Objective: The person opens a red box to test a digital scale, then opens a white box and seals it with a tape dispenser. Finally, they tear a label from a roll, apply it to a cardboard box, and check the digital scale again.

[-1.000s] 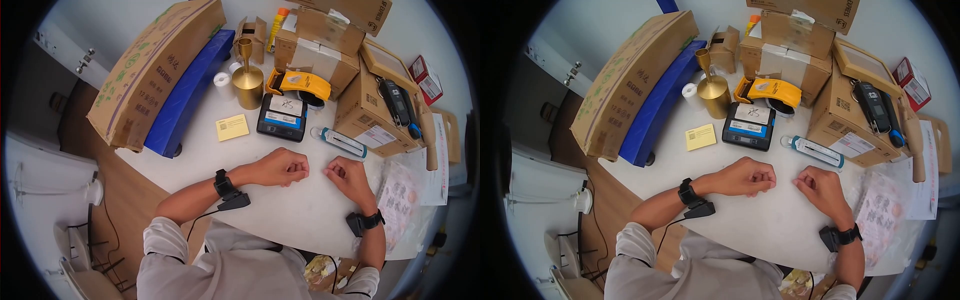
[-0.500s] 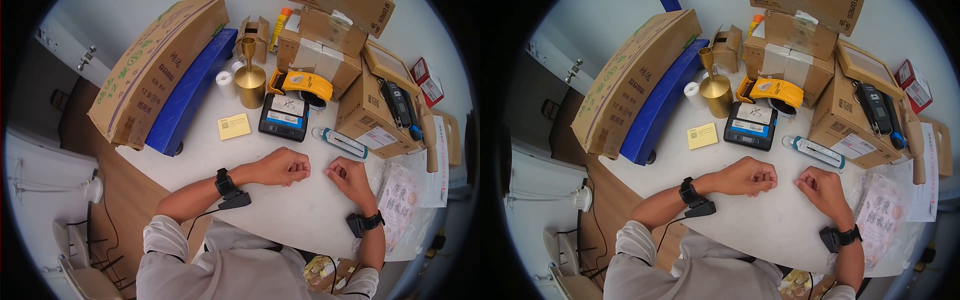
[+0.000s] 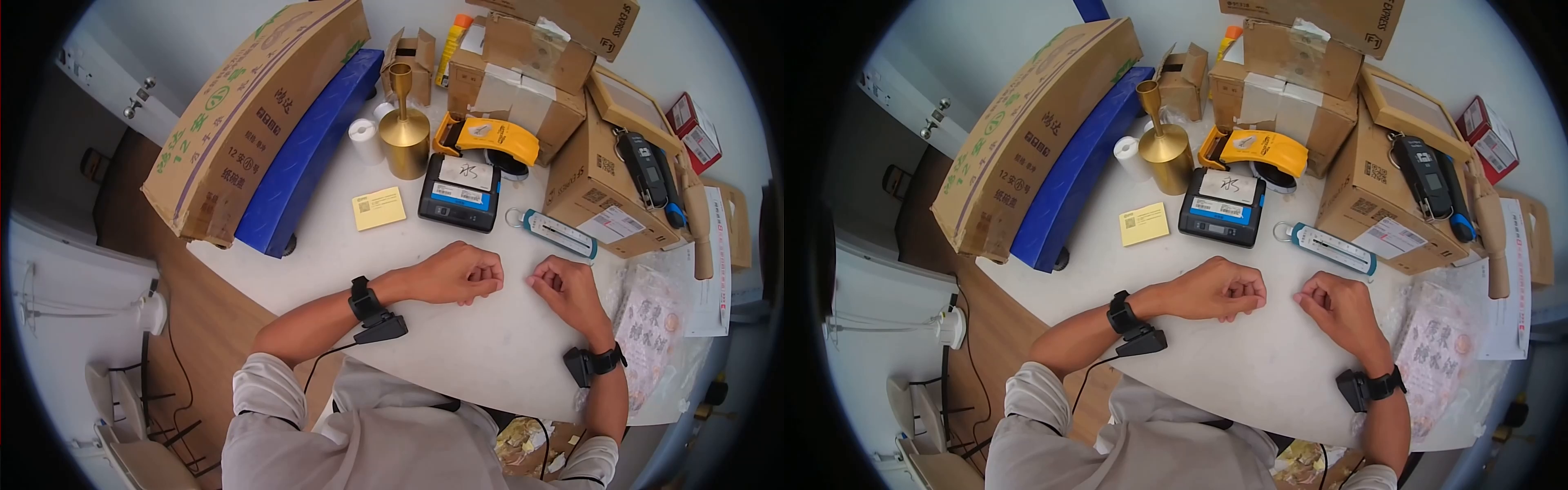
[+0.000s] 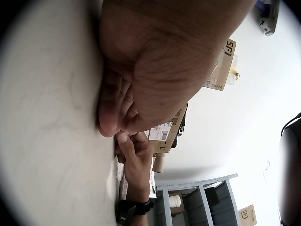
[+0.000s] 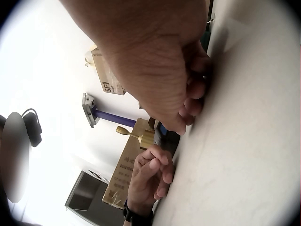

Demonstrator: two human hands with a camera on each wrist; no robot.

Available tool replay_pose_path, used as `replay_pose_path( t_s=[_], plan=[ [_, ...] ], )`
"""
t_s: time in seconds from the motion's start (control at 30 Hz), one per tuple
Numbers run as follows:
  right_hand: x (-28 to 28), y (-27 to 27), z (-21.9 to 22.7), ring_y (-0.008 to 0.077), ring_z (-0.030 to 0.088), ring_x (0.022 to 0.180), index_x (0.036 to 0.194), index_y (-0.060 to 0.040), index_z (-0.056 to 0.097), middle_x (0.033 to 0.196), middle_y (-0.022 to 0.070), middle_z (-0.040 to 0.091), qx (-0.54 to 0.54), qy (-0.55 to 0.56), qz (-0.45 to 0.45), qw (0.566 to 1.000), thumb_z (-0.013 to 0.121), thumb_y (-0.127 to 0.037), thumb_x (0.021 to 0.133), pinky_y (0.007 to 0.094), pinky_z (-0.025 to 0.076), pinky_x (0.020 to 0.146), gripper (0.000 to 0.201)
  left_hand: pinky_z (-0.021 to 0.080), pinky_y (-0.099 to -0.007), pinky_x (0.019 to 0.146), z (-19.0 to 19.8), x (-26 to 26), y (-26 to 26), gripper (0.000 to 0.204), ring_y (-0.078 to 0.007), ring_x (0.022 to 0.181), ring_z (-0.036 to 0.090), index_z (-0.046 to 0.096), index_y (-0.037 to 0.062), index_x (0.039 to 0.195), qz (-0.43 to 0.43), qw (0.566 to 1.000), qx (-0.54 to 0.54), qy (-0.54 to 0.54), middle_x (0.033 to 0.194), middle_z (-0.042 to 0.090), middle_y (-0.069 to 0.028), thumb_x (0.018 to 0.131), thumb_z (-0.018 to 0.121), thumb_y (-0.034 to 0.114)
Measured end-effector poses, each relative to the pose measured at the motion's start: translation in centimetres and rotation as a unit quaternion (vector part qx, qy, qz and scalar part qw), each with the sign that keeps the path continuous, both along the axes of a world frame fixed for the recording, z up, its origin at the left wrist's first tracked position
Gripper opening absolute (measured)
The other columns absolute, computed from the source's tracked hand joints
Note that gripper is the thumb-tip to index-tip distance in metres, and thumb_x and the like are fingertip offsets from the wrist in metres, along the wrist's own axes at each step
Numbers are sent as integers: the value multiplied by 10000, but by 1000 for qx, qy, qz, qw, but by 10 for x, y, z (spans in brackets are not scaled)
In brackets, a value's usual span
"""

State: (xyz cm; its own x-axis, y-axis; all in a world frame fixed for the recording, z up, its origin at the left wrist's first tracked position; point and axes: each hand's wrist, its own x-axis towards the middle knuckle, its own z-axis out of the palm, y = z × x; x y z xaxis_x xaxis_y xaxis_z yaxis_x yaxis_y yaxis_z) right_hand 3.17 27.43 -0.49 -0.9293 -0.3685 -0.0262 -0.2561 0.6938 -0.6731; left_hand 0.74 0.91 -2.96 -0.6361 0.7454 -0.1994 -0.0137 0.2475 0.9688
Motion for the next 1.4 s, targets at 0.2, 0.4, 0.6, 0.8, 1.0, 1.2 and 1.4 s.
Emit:
replay_pose_path(
  t_s=[0.2,0.4,0.6,0.8,1.0,1.2,1.4],
  plan=[
    [0,1,-2,162,597,539,858,0,696,649,93,648,-1,-1,-3,1000,782,-155,874,303,486,546,178,513,-236,546,-1,0,0,169,-82,608,637,664,19,1005,-1,1000,5,0,768,663,-24,996,650,187],
    [0,1,-1,162,598,539,857,0,698,652,94,650,2,-3,-2,1000,780,-153,876,304,486,547,174,512,-235,546,-2,0,-1,172,-83,607,638,665,19,1012,-2,1000,9,0,769,665,-23,1000,647,190],
    [0,0,0,163,596,538,855,-3,697,651,92,647,1,-4,-2,1000,779,-151,874,305,482,546,170,507,-233,548,0,0,0,164,-84,607,641,664,14,1021,0,1000,7,4,771,667,-28,1000,646,176],
    [0,1,-1,163,578,529,848,-8,697,637,86,635,-6,1,-3,1000,780,-157,871,307,469,541,172,511,-231,557,-2,0,-1,166,-88,603,651,663,11,1024,-1,1000,14,14,771,678,-34,999,643,174],
    [0,1,0,158,574,527,848,-7,696,625,82,626,-6,-5,-3,1000,778,-164,874,302,464,538,179,517,-233,554,-3,0,-1,166,-91,598,657,665,10,1022,5,1000,14,8,779,693,-44,999,639,173],
    [0,1,-2,161,579,529,846,-10,696,624,80,625,-9,1,-1,1000,777,-166,875,303,466,540,178,517,-235,546,-4,0,0,165,-94,593,657,668,9,1025,7,1000,20,8,778,698,-50,998,643,170],
    [0,2,-1,158,577,527,856,-19,699,622,70,620,-4,0,2,1000,778,-165,872,303,466,540,167,514,-234,543,-3,0,0,169,-95,594,661,670,12,1025,9,1000,11,8,778,698,-47,1002,646,178]
  ],
)
